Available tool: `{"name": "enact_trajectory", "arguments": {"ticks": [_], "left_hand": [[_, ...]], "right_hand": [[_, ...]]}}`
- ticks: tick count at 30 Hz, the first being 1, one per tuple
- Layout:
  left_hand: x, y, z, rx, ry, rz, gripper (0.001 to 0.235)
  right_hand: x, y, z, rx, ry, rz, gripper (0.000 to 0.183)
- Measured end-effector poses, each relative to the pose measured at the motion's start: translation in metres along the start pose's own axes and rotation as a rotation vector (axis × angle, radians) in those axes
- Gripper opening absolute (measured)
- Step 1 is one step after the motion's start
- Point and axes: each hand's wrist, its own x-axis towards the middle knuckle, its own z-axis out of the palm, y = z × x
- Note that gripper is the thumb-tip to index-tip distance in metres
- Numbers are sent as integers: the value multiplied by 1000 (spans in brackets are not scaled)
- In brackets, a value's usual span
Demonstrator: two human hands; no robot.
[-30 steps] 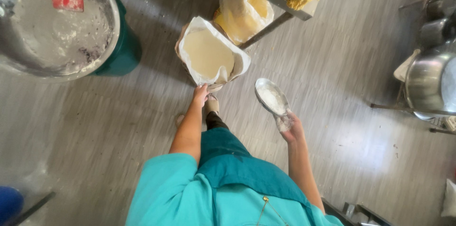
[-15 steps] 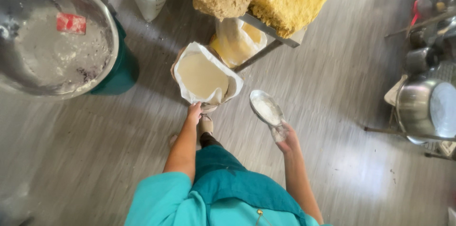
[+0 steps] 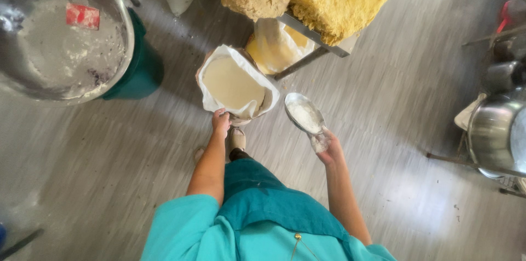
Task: The person scoops white powder from a blue bucket into a digital scale, then transfers it into a red bucket. They repeat the process with a second scoop from a white sack, weighing and adding it to the red bucket. Finally, they pour a yellow liquid from a measuring cup into a large metal mixing bowl.
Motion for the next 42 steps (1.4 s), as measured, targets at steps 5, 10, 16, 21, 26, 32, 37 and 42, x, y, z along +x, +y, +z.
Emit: {"name": "enact_trajectory", "arguments": {"ticks": [5, 10, 16, 21, 26, 32, 37, 42], "left_hand": [[7, -3, 12, -125, 217, 257, 35], [2, 0, 15, 189, 486, 165, 37], [-6, 11, 21, -46, 208, -403, 56], [7, 2, 28, -165, 168, -355, 40], [12, 0, 30, -294, 128, -171, 17], [0, 21, 30, -249, 136, -344, 36], [15, 16, 35, -255, 143, -303, 27], [31, -4, 35, -281, 188, -273, 14]], "right_hand": [[13, -10, -2, -37, 25, 21, 46], [17, -11, -11, -65, 47, 9, 44], [18, -12, -18, -59, 70, 28, 42], [11, -8, -23, -55, 67, -16, 42], [-10, 1, -26, -27, 86, -61, 44], [-38, 17, -34, 42, 62, -48, 48], [-60, 28, -51, 121, 124, -93, 45], [-87, 37, -69, 134, 207, -130, 42]]}}
